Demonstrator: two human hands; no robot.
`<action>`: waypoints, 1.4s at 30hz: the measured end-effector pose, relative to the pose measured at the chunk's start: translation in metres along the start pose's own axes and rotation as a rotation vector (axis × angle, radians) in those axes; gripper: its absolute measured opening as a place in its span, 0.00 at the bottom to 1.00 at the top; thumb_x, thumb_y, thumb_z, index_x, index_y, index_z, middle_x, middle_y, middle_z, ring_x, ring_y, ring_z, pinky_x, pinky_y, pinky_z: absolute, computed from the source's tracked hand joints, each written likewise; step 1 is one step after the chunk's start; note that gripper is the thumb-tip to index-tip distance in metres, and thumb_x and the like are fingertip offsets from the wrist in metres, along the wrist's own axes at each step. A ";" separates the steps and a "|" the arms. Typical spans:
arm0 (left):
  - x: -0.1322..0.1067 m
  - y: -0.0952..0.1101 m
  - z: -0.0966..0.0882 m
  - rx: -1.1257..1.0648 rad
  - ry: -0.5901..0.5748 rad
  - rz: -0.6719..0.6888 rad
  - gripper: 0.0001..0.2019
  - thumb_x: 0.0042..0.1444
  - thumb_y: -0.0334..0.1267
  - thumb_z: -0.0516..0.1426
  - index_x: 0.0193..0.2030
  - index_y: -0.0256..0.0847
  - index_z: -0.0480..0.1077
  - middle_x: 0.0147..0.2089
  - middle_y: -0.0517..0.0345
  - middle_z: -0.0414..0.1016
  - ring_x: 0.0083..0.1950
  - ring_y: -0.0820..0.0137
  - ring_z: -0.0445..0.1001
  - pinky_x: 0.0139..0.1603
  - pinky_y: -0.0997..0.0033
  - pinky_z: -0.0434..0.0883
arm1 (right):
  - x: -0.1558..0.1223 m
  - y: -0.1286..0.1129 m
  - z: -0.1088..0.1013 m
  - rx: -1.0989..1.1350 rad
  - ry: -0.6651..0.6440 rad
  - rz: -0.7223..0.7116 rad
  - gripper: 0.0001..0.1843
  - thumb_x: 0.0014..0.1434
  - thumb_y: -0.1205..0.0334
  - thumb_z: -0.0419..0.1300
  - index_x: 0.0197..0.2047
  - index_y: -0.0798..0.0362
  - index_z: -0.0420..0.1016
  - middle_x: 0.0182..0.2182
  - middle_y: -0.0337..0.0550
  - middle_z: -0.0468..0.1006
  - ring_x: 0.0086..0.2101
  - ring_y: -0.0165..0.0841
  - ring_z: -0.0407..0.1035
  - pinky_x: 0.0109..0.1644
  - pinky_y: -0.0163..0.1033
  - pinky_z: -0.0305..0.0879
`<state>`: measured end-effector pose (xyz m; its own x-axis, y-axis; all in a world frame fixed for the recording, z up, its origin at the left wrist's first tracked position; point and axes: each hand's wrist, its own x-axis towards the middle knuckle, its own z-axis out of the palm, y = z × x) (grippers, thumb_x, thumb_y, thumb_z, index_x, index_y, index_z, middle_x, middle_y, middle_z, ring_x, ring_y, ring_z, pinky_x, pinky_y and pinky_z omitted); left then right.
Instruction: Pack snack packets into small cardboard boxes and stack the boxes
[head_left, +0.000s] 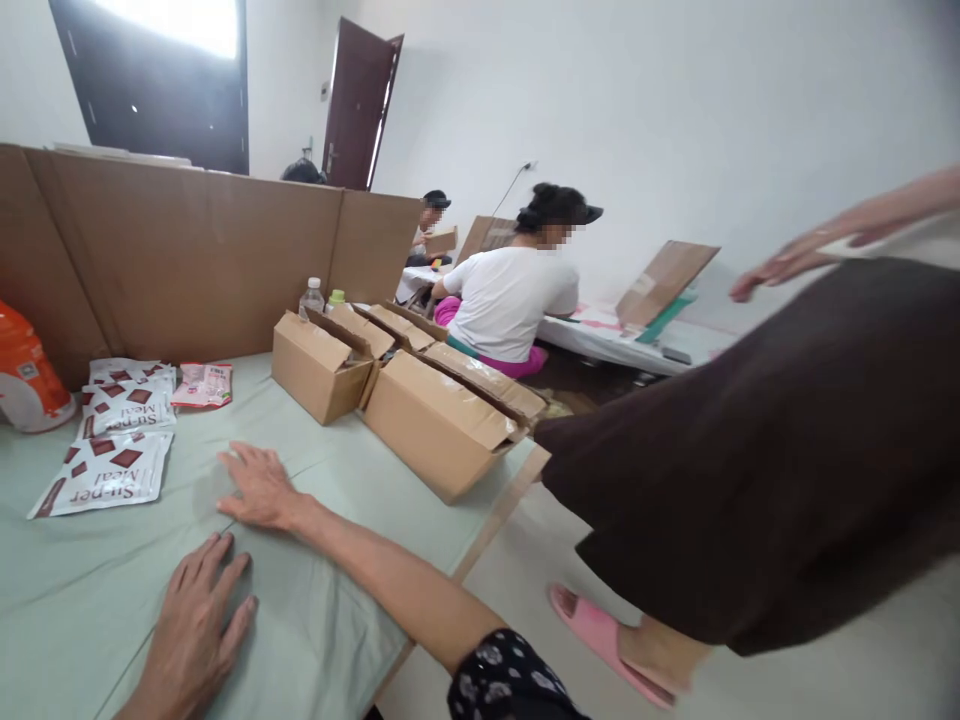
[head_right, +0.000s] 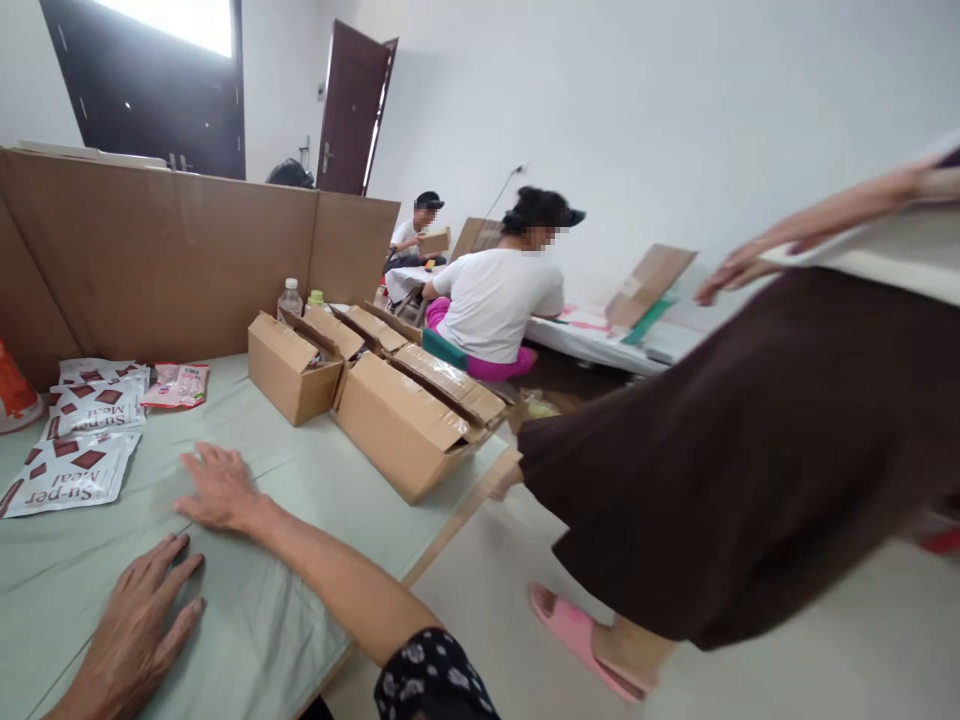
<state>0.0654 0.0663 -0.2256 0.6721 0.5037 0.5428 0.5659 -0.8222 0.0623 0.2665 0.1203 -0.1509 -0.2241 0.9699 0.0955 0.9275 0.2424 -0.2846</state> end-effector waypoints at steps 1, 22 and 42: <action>0.000 0.000 0.000 0.004 0.003 0.001 0.16 0.67 0.42 0.54 0.56 0.46 0.77 0.61 0.44 0.80 0.61 0.50 0.78 0.57 0.47 0.79 | 0.010 -0.010 0.004 0.029 -0.033 -0.058 0.43 0.68 0.38 0.59 0.76 0.53 0.58 0.76 0.58 0.58 0.72 0.46 0.56 0.73 0.54 0.56; 0.003 -0.001 0.008 0.044 0.139 0.098 0.15 0.67 0.41 0.53 0.54 0.39 0.74 0.52 0.42 0.79 0.52 0.50 0.77 0.51 0.51 0.75 | 0.100 -0.086 0.027 -0.096 0.031 -0.175 0.33 0.70 0.35 0.56 0.63 0.54 0.74 0.57 0.57 0.79 0.56 0.47 0.74 0.52 0.51 0.77; 0.001 -0.010 0.018 -0.062 0.112 0.052 0.12 0.64 0.39 0.55 0.45 0.37 0.78 0.44 0.41 0.81 0.47 0.47 0.78 0.49 0.46 0.77 | 0.105 -0.126 0.006 -0.284 -0.159 -0.343 0.14 0.70 0.75 0.56 0.49 0.60 0.83 0.49 0.55 0.86 0.50 0.46 0.82 0.46 0.51 0.81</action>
<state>0.0685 0.0797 -0.2406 0.6403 0.4297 0.6367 0.4986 -0.8630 0.0810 0.1246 0.1922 -0.1113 -0.5546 0.8320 -0.0152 0.8319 0.5548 0.0126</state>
